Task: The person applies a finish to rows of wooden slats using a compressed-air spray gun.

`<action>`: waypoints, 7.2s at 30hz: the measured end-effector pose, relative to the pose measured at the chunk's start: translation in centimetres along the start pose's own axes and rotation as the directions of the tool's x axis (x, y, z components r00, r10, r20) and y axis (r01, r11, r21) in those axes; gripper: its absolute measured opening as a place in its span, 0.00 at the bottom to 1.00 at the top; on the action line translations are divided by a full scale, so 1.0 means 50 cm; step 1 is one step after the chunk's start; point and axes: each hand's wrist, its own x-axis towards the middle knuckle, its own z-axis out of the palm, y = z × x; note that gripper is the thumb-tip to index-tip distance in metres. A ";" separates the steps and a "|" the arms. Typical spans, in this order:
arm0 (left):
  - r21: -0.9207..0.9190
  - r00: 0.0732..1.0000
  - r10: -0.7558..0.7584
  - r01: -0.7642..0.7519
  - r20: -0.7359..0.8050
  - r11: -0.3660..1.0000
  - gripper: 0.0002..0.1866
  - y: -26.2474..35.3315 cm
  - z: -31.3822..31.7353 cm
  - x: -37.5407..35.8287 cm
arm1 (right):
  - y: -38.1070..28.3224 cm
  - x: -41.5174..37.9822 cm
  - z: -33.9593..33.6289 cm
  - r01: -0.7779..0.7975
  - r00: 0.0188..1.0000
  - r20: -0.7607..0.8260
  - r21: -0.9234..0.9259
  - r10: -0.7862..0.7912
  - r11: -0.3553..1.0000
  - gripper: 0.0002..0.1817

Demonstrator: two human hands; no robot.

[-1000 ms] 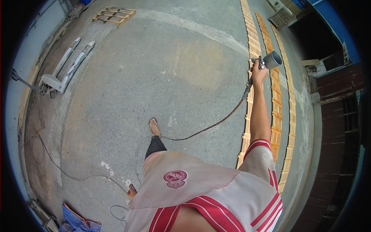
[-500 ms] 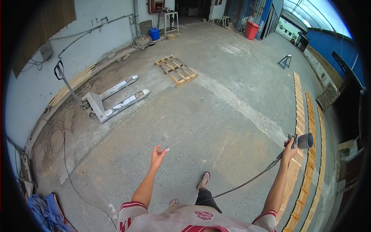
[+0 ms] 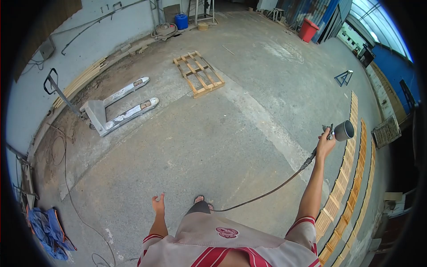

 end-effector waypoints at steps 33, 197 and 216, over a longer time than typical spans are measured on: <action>-0.242 0.995 0.026 -0.003 0.092 0.970 0.33 1.494 1.513 0.166 | 0.131 1.601 1.391 0.028 0.995 0.093 0.114 -0.039 0.993 0.27; -0.747 0.759 0.328 -0.296 -0.562 -0.595 0.50 4.037 2.845 3.714 | -1.079 0.491 6.609 -0.311 -0.390 0.443 0.761 -0.807 0.569 0.13; -0.707 0.738 0.303 -0.319 -0.603 -0.631 0.45 4.056 2.846 3.716 | -1.095 0.533 6.611 -0.325 -0.396 0.473 0.729 -0.787 0.602 0.13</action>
